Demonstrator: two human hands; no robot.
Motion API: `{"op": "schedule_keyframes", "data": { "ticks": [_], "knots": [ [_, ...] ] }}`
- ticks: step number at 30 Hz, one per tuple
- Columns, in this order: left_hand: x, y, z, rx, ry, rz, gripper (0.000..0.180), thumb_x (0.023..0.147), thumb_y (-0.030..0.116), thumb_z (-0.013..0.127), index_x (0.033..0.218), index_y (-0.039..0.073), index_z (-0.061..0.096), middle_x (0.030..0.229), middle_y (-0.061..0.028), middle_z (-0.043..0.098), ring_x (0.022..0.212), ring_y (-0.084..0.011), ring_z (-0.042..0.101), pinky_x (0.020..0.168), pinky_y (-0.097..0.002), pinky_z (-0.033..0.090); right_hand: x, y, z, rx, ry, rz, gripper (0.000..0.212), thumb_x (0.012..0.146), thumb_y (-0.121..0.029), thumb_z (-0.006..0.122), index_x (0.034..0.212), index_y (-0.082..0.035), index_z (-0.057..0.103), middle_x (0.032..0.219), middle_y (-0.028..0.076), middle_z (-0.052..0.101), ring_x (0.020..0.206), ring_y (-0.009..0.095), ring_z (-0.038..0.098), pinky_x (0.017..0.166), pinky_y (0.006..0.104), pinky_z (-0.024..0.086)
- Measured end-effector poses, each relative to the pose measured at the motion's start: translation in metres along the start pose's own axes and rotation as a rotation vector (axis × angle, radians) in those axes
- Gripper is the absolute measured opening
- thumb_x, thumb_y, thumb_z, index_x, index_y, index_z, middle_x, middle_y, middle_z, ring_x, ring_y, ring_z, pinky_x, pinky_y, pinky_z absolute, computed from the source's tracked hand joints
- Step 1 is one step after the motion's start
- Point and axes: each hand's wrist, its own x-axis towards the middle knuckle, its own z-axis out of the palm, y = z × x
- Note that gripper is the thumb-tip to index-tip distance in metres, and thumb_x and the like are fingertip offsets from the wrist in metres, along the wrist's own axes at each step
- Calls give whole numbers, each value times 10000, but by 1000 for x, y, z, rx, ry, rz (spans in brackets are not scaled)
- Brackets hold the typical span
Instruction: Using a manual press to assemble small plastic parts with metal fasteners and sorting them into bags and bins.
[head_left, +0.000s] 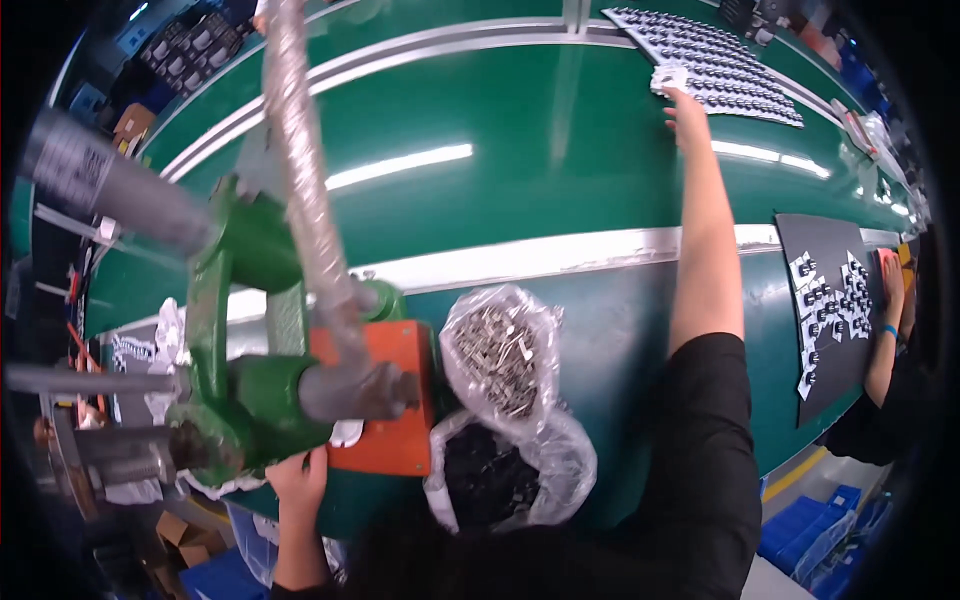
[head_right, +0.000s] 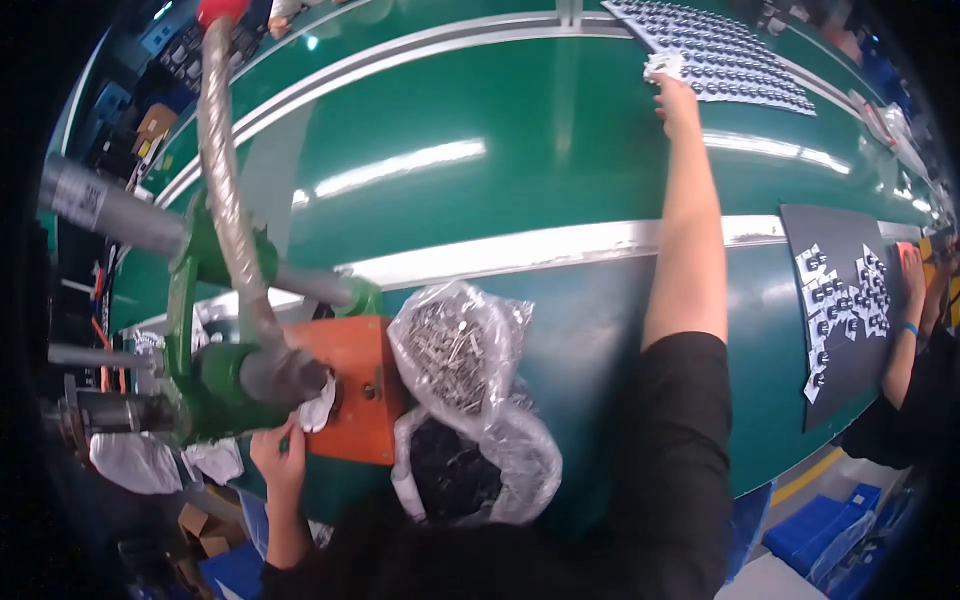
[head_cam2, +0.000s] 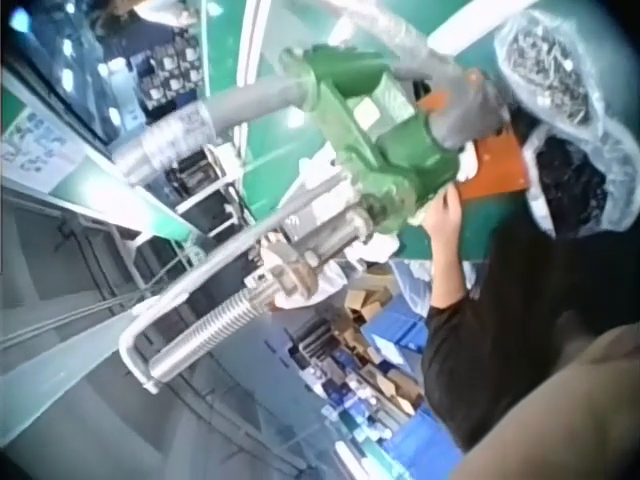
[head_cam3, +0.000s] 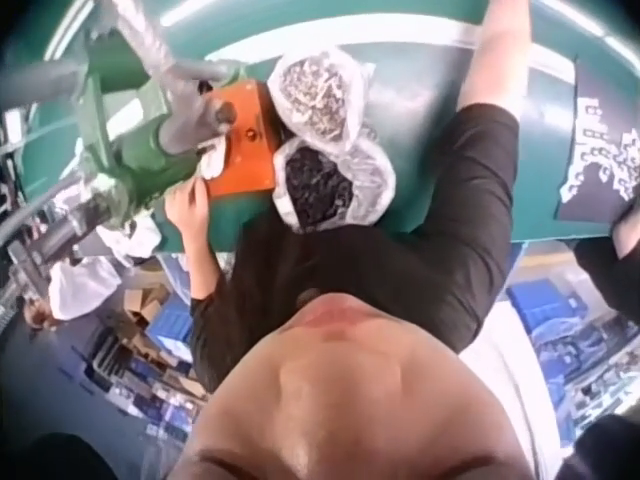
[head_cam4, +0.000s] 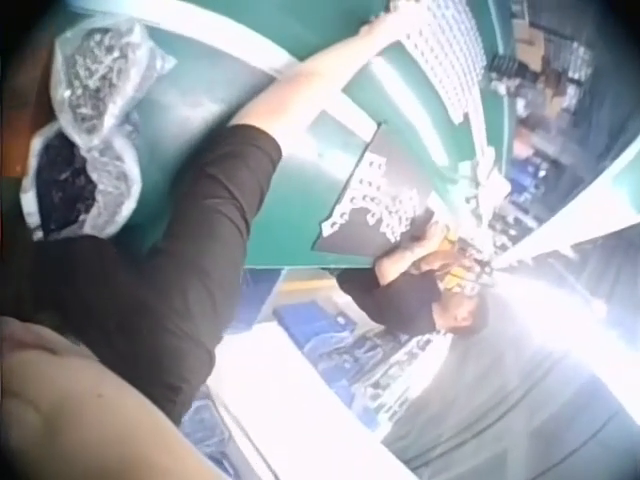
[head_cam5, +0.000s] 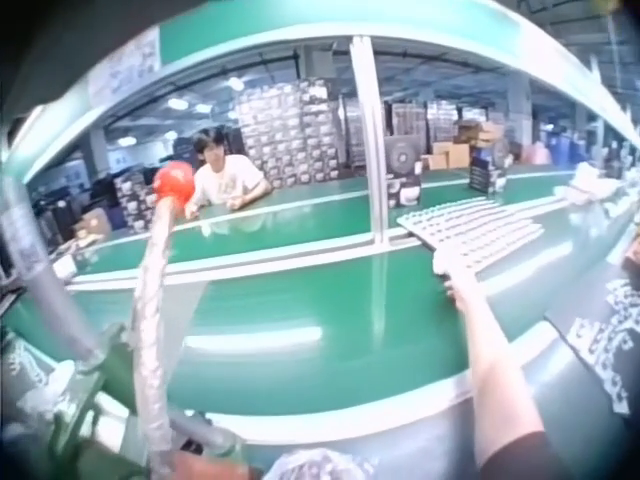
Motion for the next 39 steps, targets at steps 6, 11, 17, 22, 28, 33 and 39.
{"op": "schedule_keyframes", "data": {
  "ticks": [6, 11, 17, 22, 28, 33, 39],
  "knots": [
    [7, 1, -4, 0, -12, 110, 129, 682, 8, 684, 791, 55, 634, 777, -106, 633, 706, -323, 591, 647, -397, 453, -98, -13, -77, -281, 113, -240, 468, 828, -277, 568, 1223, -29, 537, 1205, 99, 556, 1044, 208, 531, 852, 344, 436],
    [18, -5, 5, -101, 7, 283, 236, 702, 12, 666, 932, 53, 629, 1080, -131, 608, 1093, -332, 559, 939, -445, 440, -303, -35, -90, -515, -354, -455, 364, 844, -158, 509, 1171, -9, 571, 1019, 61, 596, 904, 155, 544, 783, 268, 428],
    [25, -21, 2, -196, 43, 414, 208, 732, 85, 691, 920, 66, 605, 1105, -127, 607, 1105, -327, 554, 927, -428, 453, -516, -69, -40, -614, -774, -740, 251, 748, -62, 635, 993, -14, 618, 1001, 142, 599, 885, 285, 567, 786, 335, 455],
    [25, -27, 10, -244, 119, 430, 165, 750, 109, 679, 891, 70, 603, 1103, -124, 604, 1111, -311, 549, 931, -414, 454, -555, -51, -7, -971, -745, -741, 339, 736, -97, 682, 1061, -46, 599, 985, 126, 541, 912, 327, 565, 770, 399, 471],
    [22, -23, 7, -147, 152, 521, 85, 793, 108, 614, 851, 51, 589, 1101, -126, 603, 1111, -293, 546, 960, -404, 437, -555, -33, -4, -1021, -686, -678, 318, 738, -98, 685, 1044, -83, 599, 907, 113, 523, 833, 320, 574, 722, 394, 476],
    [25, -33, 12, -296, 97, 488, 79, 800, 106, 604, 856, 52, 593, 1089, -135, 604, 1098, -284, 553, 978, -391, 425, -557, -35, -1, -993, -692, -680, 264, 743, -102, 688, 987, -73, 591, 874, 93, 530, 747, 297, 578, 669, 375, 472],
    [28, -45, 7, -265, 34, 539, 102, 809, 145, 614, 838, 53, 582, 1077, -143, 606, 1091, -289, 556, 982, -396, 423, -554, -40, -4, -988, -697, -592, 227, 757, -107, 688, 953, -56, 585, 868, 104, 546, 656, 233, 543, 609, 339, 448]
  ]
}}
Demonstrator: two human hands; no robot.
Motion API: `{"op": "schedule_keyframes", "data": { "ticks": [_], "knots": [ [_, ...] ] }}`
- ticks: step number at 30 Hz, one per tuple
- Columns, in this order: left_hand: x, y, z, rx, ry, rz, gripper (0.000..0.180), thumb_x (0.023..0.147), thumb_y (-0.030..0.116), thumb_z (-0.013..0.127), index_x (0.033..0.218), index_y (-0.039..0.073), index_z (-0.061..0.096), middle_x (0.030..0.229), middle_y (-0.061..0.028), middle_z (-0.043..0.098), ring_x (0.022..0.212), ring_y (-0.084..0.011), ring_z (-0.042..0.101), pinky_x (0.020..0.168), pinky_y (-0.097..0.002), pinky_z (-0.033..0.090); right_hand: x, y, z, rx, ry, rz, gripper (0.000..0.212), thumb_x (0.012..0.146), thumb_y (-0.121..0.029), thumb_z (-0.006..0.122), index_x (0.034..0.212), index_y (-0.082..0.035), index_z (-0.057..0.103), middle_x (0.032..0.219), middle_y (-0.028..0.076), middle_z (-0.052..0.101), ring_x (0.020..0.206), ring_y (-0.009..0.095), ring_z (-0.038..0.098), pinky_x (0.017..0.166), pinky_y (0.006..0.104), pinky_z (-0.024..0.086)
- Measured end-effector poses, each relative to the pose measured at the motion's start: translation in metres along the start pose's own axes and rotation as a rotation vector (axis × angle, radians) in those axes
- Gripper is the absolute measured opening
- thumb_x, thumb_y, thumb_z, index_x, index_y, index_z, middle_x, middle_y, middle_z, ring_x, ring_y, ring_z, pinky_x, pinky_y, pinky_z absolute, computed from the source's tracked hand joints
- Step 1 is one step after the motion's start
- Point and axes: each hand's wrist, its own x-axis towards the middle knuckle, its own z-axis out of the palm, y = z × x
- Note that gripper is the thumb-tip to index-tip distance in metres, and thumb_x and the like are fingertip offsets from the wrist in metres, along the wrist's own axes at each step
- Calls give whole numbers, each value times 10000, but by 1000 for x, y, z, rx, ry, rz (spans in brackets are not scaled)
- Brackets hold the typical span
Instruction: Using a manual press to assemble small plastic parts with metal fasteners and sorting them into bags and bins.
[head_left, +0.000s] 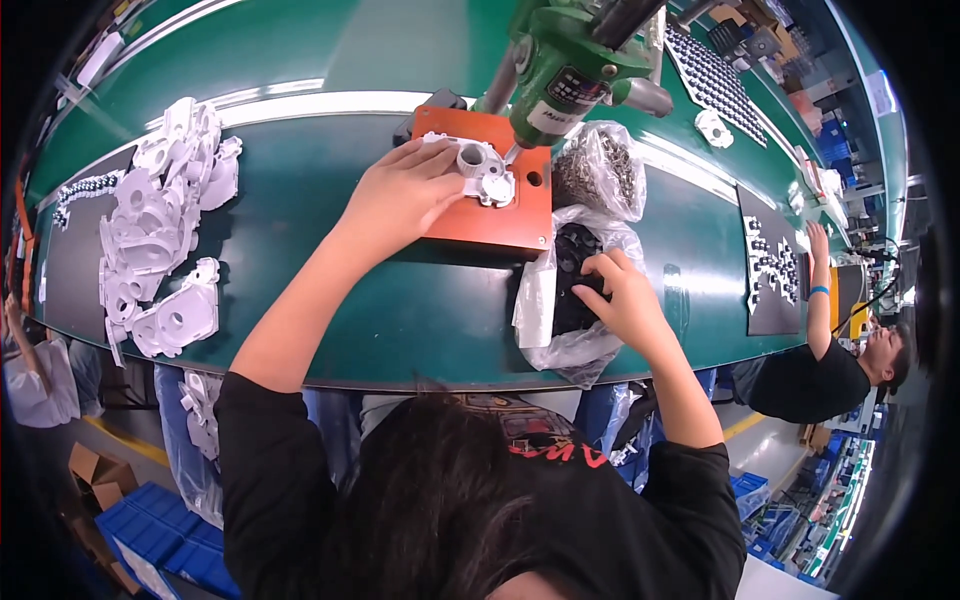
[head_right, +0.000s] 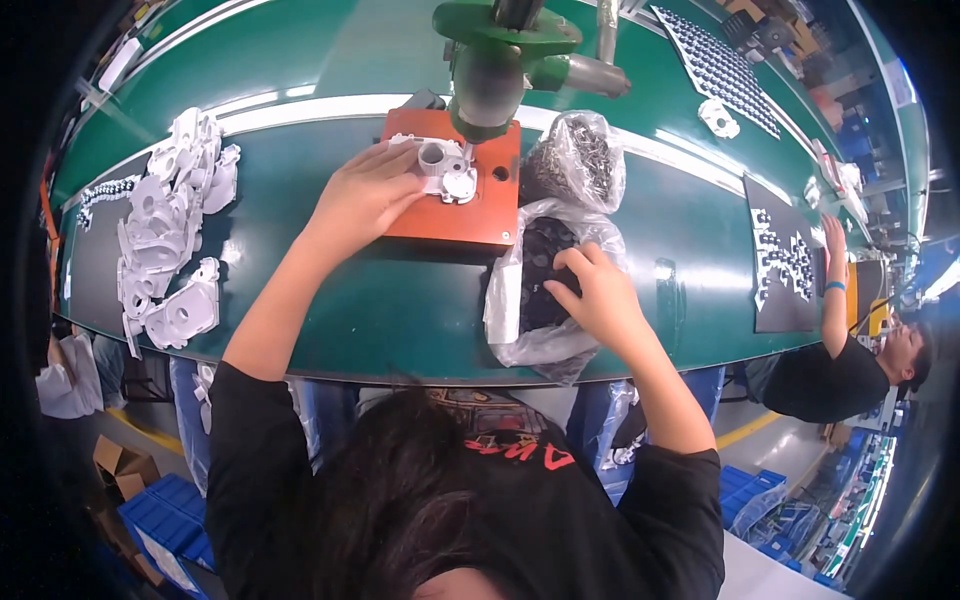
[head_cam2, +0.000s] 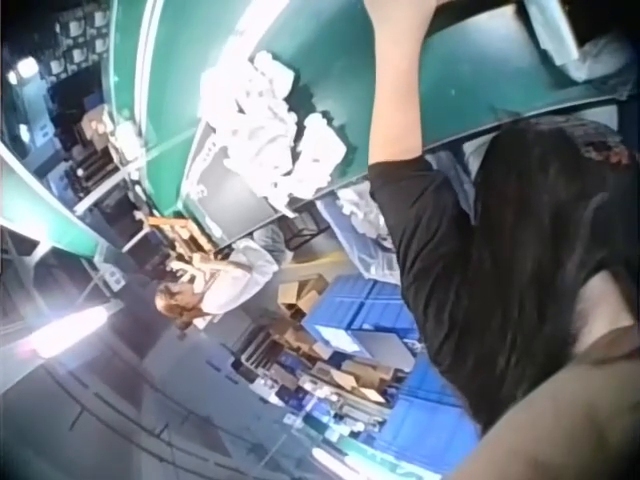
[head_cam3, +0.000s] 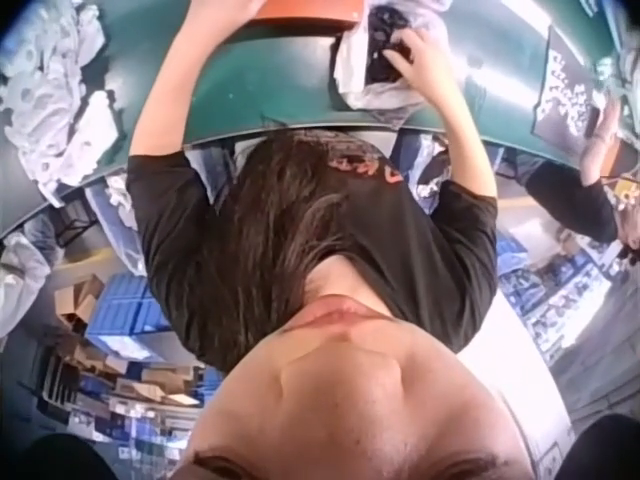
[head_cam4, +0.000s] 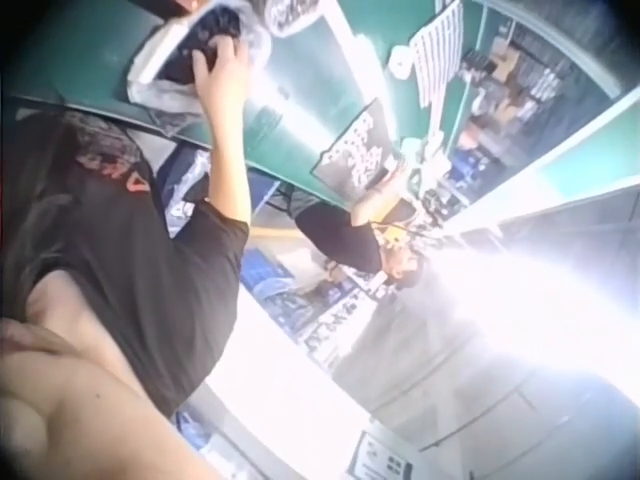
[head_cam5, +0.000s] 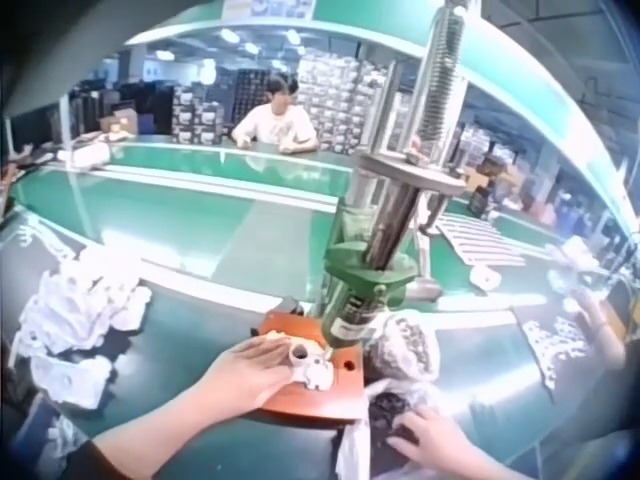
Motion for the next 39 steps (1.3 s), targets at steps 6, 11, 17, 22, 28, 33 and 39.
{"op": "schedule_keyframes", "data": {
  "ticks": [6, 11, 17, 22, 28, 33, 39],
  "knots": [
    [7, 10, 5, -30, -100, -27, 225, 813, 260, 634, 882, 53, 581, 1145, -199, 572, 1147, -321, 515, 1008, -414, 392, 4, 9, 0, 141, 21, 25, 152, 770, -69, 669, 843, -10, 549, 726, 104, 538, 603, 218, 519, 573, 318, 422],
    [4, 19, 7, -25, -149, -85, 453, 740, 411, 693, 991, 50, 583, 1239, -268, 503, 1220, -375, 445, 1048, -442, 336, 13, -5, -11, 181, 1, 168, 112, 779, -14, 618, 877, -3, 566, 698, 96, 576, 591, 168, 547, 579, 292, 451],
    [-2, 23, 10, -39, -106, -137, 617, 592, 415, 796, 1026, 40, 569, 1278, -238, 486, 1251, -366, 418, 1059, -452, 323, 49, -29, -13, 543, 107, 28, 212, 861, -53, 584, 1054, 28, 615, 826, 74, 669, 705, 95, 624, 643, 226, 487],
    [0, 22, 13, -52, -99, -135, 619, 600, 439, 793, 982, 14, 554, 1277, -218, 490, 1261, -351, 408, 1053, -463, 333, 105, -49, 24, 433, 364, -85, 134, 838, -81, 638, 928, 14, 665, 821, 80, 656, 709, 141, 633, 633, 244, 483],
    [-1, 20, 11, -51, -95, -144, 626, 588, 440, 798, 979, 12, 561, 1265, -223, 501, 1246, -348, 428, 1051, -462, 339, 111, -42, 38, 350, 471, -216, 118, 798, -76, 670, 886, 3, 677, 818, 93, 632, 705, 183, 632, 630, 272, 483],
    [0, 22, 11, -36, -93, -152, 622, 576, 432, 807, 965, 11, 566, 1246, -223, 516, 1237, -349, 441, 1047, -463, 347, 125, -29, 35, 427, 506, -200, 113, 794, -63, 668, 889, -3, 682, 860, 101, 654, 732, 191, 656, 663, 275, 503],
    [1, 21, 13, -64, -88, -154, 624, 569, 426, 815, 966, 9, 573, 1243, -224, 519, 1238, -345, 442, 1050, -461, 345, 124, -38, 41, 382, 467, -315, 109, 758, -69, 703, 846, -8, 683, 868, 107, 670, 771, 229, 658, 687, 309, 521]
  ]
}}
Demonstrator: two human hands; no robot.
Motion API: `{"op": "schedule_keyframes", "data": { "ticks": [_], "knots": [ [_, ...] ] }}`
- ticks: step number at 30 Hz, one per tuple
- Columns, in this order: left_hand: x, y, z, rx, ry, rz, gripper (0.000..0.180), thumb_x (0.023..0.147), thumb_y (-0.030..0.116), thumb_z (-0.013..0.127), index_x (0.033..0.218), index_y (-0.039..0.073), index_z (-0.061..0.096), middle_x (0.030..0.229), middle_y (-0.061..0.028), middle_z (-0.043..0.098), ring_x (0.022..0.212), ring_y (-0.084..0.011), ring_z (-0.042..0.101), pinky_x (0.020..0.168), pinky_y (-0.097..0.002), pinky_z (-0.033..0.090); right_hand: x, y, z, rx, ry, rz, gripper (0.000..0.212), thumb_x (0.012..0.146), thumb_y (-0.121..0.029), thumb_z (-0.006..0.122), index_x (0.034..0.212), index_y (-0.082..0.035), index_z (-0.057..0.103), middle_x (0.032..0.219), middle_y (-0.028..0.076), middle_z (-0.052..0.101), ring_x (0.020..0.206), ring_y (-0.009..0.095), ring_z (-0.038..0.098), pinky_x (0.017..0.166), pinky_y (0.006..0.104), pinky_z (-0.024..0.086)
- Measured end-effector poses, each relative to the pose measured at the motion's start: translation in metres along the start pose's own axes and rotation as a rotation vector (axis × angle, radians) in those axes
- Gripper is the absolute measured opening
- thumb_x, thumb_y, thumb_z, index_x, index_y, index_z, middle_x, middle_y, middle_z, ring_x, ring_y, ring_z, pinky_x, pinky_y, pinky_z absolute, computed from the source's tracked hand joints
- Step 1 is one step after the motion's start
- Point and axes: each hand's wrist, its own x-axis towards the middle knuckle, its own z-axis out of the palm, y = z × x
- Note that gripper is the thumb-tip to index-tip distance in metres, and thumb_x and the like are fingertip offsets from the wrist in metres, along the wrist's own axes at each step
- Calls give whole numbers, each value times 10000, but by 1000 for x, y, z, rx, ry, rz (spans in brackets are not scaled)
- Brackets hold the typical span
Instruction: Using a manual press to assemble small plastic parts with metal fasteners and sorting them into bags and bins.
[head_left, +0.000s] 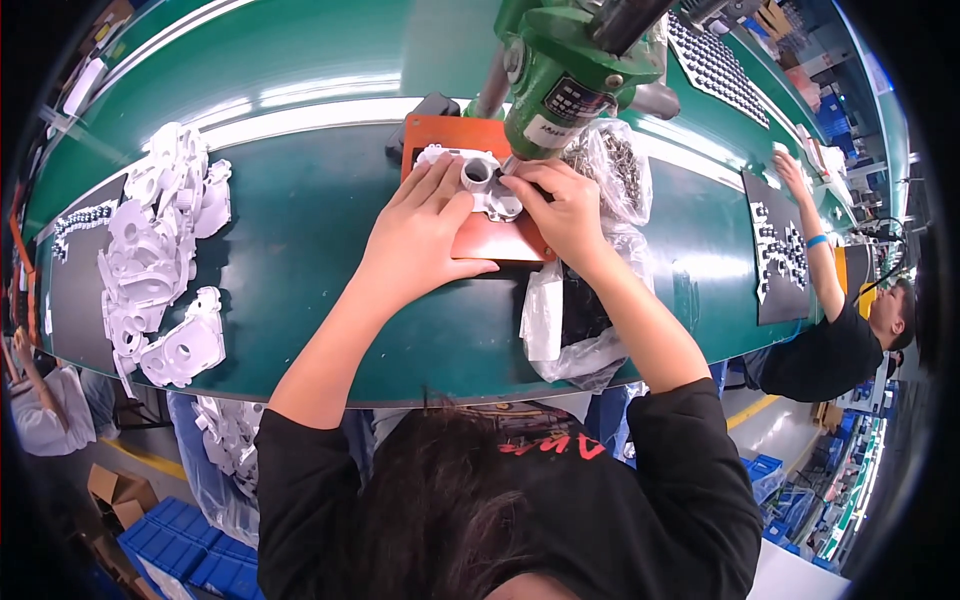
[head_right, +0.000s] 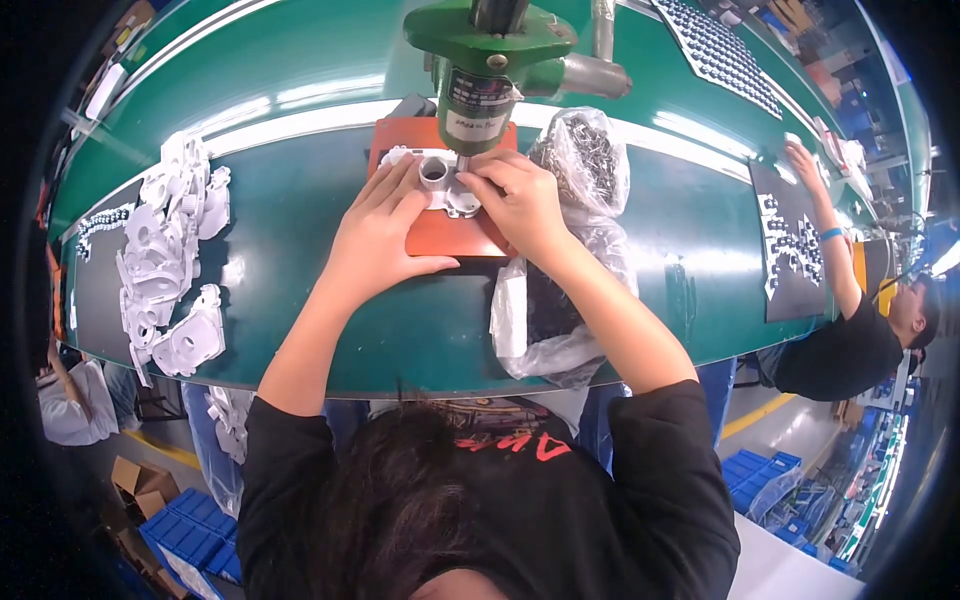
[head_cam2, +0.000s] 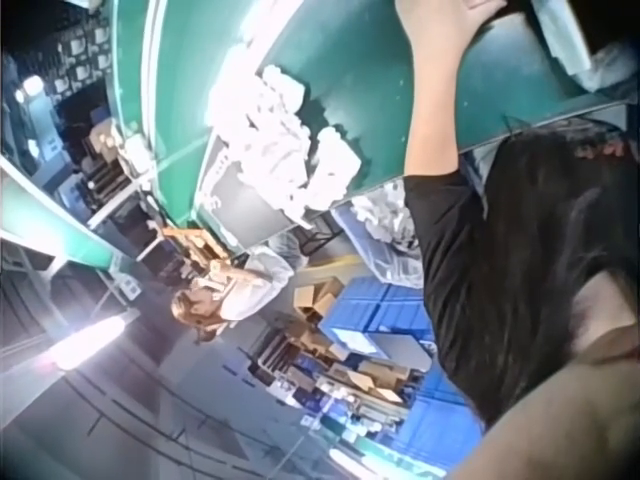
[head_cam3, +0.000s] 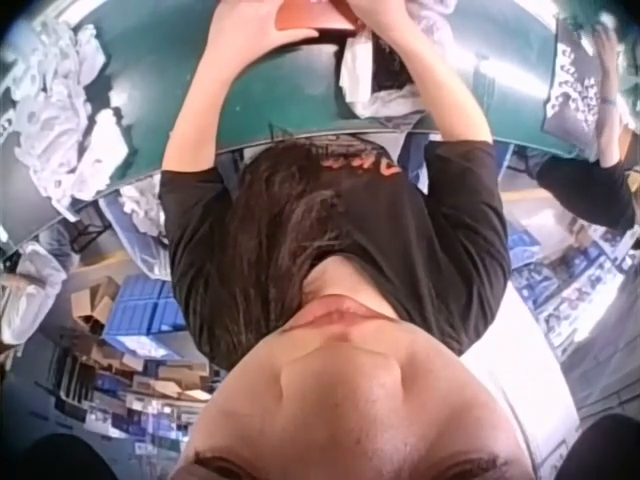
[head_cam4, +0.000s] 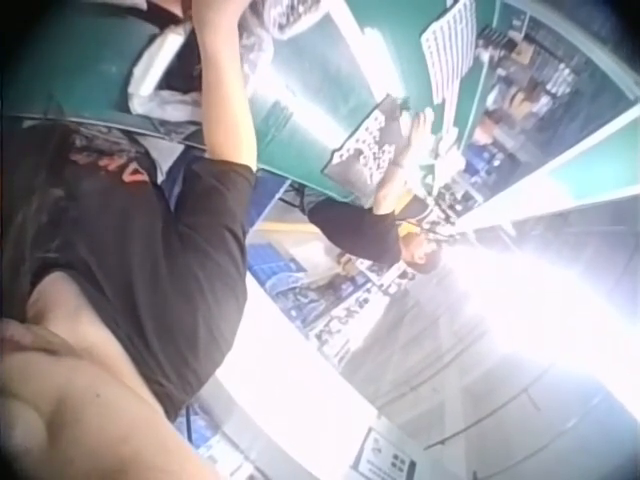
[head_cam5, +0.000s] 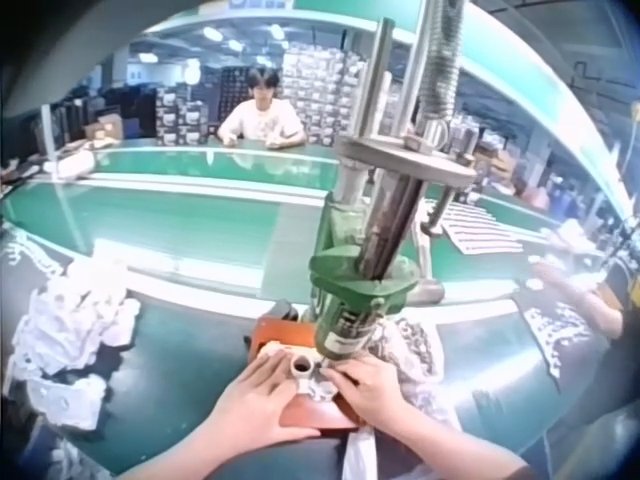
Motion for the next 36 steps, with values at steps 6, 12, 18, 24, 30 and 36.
{"op": "schedule_keyframes", "data": {
  "ticks": [6, 12, 18, 24, 30, 36],
  "knots": [
    [0, 1, 0, 17, 5, 0, 629, 554, 409, 816, 966, 2, 571, 1232, -220, 525, 1223, -346, 455, 1067, -440, 329, -2, 3, 3, -46, -5, -118, 120, 739, -65, 723, 844, -15, 694, 871, 102, 681, 843, 220, 648, 733, 312, 517],
    [0, 2, 0, 27, 5, 2, 668, 548, 422, 833, 1005, 15, 565, 1280, -212, 496, 1234, -349, 444, 1043, -455, 360, -2, 3, 2, -95, 16, -122, 147, 725, -86, 729, 854, -24, 695, 854, 85, 676, 872, 225, 625, 789, 331, 490],
    [1, 3, 0, 35, 27, -11, 643, 558, 431, 816, 975, 16, 558, 1240, -232, 521, 1199, -355, 477, 1053, -437, 352, -1, -10, -10, -423, -58, -388, 152, 729, -142, 706, 858, -66, 679, 906, 37, 661, 867, 229, 587, 780, 351, 442],
    [1, 4, 2, 29, 11, -12, 677, 562, 442, 814, 1021, 11, 566, 1249, -231, 515, 1221, -349, 460, 1053, -431, 348, -11, -13, -16, -287, -124, -317, 216, 723, -142, 698, 915, -53, 658, 988, 82, 659, 930, 262, 579, 814, 373, 443],
    [1, 3, 3, 38, -3, -34, 675, 561, 435, 819, 1022, 7, 574, 1263, -232, 507, 1237, -351, 446, 1052, -434, 347, -28, 0, -99, -503, -20, -138, 254, 711, 1, 630, 962, -38, 646, 1043, 90, 625, 977, 275, 556, 840, 378, 453],
    [2, 3, 1, 39, 14, -19, 674, 558, 427, 821, 1022, 5, 575, 1260, -235, 508, 1230, -351, 453, 1058, -445, 342, -21, 37, -127, -662, -96, 75, 177, 749, -101, 683, 926, -100, 696, 874, 52, 594, 893, 246, 544, 788, 358, 454]
  ]
}}
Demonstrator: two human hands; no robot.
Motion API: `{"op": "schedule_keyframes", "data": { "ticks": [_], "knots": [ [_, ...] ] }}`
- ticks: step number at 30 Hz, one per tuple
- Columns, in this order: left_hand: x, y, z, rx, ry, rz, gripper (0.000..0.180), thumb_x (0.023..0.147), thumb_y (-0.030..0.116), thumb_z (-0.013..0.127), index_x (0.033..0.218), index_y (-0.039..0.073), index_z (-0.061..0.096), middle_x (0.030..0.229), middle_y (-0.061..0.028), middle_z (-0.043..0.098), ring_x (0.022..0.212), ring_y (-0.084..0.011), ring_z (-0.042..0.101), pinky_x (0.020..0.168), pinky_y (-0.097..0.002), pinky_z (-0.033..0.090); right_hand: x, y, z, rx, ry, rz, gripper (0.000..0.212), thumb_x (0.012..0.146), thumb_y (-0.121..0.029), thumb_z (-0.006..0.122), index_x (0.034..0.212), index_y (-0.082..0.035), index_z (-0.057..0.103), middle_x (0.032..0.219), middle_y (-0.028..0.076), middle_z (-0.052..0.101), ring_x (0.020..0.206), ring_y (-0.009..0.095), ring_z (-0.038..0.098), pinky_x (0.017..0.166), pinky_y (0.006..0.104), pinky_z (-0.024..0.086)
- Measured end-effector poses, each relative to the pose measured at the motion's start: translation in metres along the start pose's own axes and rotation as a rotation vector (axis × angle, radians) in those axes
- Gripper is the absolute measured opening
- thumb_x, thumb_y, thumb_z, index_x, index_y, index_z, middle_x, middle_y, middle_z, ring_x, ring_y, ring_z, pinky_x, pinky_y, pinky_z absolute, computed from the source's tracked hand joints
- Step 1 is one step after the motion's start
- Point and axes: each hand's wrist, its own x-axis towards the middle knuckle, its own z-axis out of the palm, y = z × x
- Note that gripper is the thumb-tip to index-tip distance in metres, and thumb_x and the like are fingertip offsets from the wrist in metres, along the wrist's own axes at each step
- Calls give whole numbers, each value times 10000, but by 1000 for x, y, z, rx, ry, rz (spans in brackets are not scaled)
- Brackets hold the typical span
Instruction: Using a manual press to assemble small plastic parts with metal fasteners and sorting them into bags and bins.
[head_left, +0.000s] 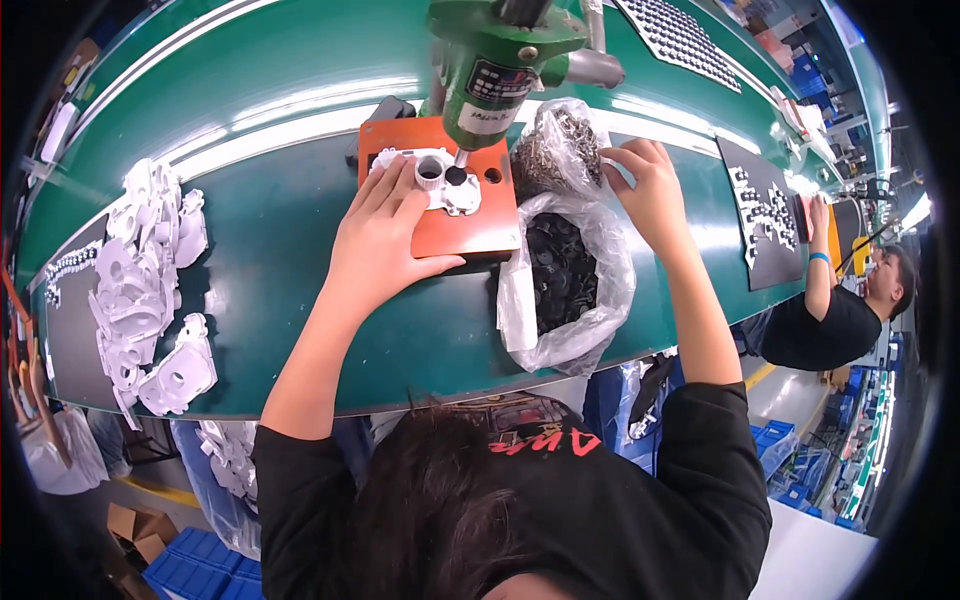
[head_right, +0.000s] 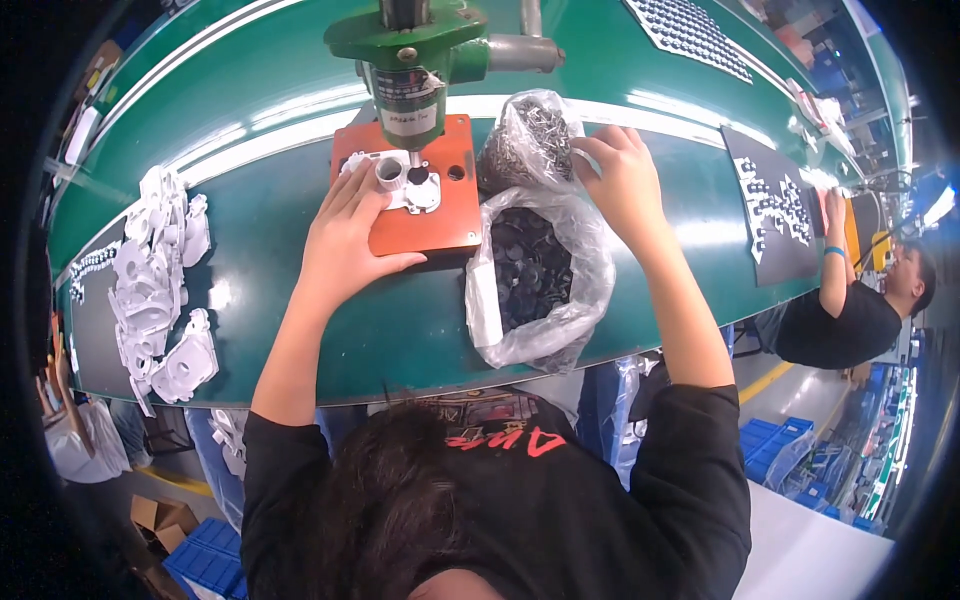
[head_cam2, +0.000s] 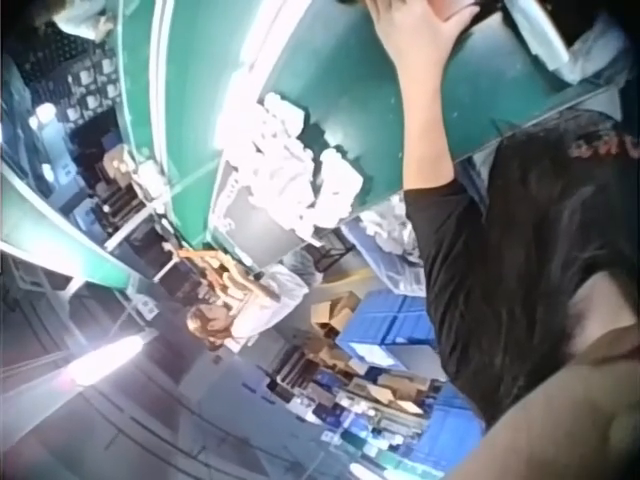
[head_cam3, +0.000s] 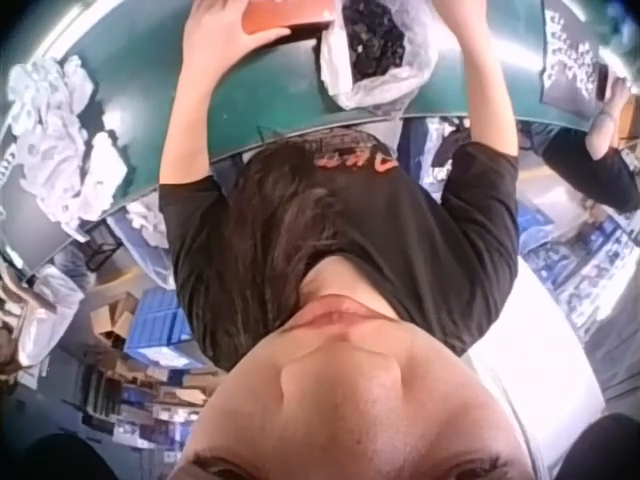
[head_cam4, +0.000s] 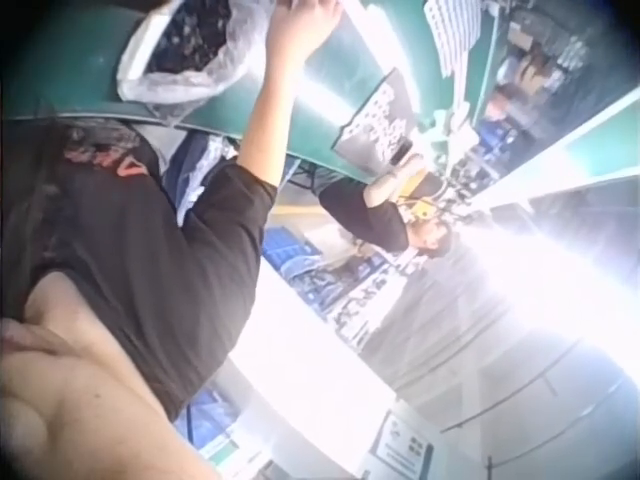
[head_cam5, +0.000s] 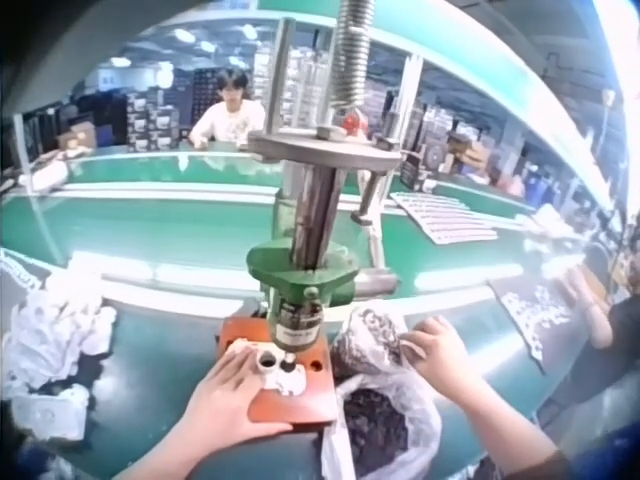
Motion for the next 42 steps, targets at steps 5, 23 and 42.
{"op": "schedule_keyframes", "data": {
  "ticks": [5, 23, 42],
  "knots": [
    [-1, 0, -1, -29, 24, 11, 672, 566, 439, 810, 1020, 4, 571, 1258, -234, 508, 1228, -347, 451, 1065, -446, 334, 3, -10, 3, -26, -23, 20, 151, 741, -103, 689, 892, -99, 698, 842, 54, 582, 846, 240, 552, 760, 350, 458],
    [-5, -3, 1, -39, 41, 25, 645, 565, 412, 822, 1008, 15, 573, 1247, -204, 523, 1229, -330, 453, 1040, -458, 358, 6, -3, -9, 66, -102, 97, 93, 772, -86, 678, 833, -29, 638, 794, 75, 611, 730, 210, 597, 653, 324, 462],
    [-2, -5, 1, -49, 13, 32, 649, 568, 413, 808, 1016, 12, 564, 1247, -222, 517, 1223, -345, 455, 1056, -442, 340, 19, -60, 0, 1180, -363, 389, 93, 795, -42, 624, 777, -37, 532, 816, 35, 562, 697, 65, 525, 602, 194, 426]
  ]
}}
